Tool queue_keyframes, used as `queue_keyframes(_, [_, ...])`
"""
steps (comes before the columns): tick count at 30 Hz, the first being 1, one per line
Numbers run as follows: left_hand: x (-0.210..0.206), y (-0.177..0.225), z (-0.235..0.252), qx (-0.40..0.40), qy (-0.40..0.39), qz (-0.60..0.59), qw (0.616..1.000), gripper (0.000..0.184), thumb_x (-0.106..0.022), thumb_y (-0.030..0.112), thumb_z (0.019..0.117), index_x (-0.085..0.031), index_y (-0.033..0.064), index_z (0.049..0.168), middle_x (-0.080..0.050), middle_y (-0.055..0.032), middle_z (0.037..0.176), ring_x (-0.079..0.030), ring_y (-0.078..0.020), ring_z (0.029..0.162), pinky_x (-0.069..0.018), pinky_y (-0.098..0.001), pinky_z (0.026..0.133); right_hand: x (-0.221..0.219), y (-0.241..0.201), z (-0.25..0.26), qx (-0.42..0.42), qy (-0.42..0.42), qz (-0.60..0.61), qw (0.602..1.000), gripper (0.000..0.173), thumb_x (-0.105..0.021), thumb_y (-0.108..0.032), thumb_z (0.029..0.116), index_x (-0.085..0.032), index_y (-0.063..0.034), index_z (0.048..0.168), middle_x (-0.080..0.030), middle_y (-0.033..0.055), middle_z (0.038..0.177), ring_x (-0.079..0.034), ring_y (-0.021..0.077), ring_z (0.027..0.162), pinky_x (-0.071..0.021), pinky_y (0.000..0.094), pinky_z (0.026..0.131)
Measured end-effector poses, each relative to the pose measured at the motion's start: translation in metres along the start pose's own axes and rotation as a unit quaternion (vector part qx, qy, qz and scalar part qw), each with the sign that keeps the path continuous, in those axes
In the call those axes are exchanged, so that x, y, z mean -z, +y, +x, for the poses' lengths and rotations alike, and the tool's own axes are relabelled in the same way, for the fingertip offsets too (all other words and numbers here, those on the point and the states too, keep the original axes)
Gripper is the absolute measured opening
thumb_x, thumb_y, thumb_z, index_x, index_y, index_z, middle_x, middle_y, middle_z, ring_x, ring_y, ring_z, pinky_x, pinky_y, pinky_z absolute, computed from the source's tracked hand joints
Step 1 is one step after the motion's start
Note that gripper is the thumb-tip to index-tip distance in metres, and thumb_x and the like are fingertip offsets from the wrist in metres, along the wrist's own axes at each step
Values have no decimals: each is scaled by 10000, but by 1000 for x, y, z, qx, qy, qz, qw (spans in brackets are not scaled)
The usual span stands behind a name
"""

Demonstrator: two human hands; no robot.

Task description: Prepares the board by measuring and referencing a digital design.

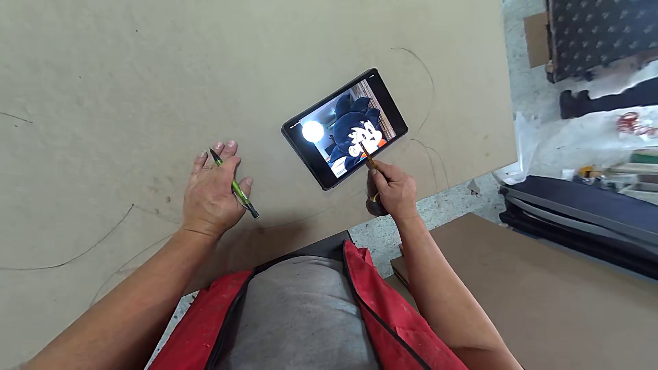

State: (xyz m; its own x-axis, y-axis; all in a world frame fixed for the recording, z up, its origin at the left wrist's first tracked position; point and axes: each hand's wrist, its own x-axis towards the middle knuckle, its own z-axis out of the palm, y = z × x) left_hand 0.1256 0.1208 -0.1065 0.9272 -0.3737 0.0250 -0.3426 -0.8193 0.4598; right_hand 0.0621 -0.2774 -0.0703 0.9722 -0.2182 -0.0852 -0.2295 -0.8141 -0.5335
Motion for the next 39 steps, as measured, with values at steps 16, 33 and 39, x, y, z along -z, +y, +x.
queue_keyframes(16, [-2,-1,0,-4,9,1,1000,578,-397,450,1047,-516,48,1445,-430,-105,1616,-316,-238,1544,-153,-495,1287,-1,-7,0,-1,12,-44,999,287,-548,-288,1046,-778,-248,1213,-775,7,963,-733,148,888,-585,420,762])
queue_keyframes(33, [-1,-1,0,-4,9,6,1000,572,-410,446,1047,-513,47,1444,-430,-112,1615,-318,-248,1543,-167,-512,1282,-1,-9,0,-3,19,-42,999,290,-549,-272,1040,-785,-223,1200,-777,29,959,-736,175,884,-583,439,765])
queue_keyframes(39, [-2,-2,-1,-4,9,9,1000,571,-410,443,1046,-515,46,1443,-426,-105,1618,-316,-238,1544,-160,-502,1287,-1,-9,0,-2,21,-39,999,287,-549,-274,1043,-785,-228,1201,-777,23,956,-733,167,881,-581,432,765])
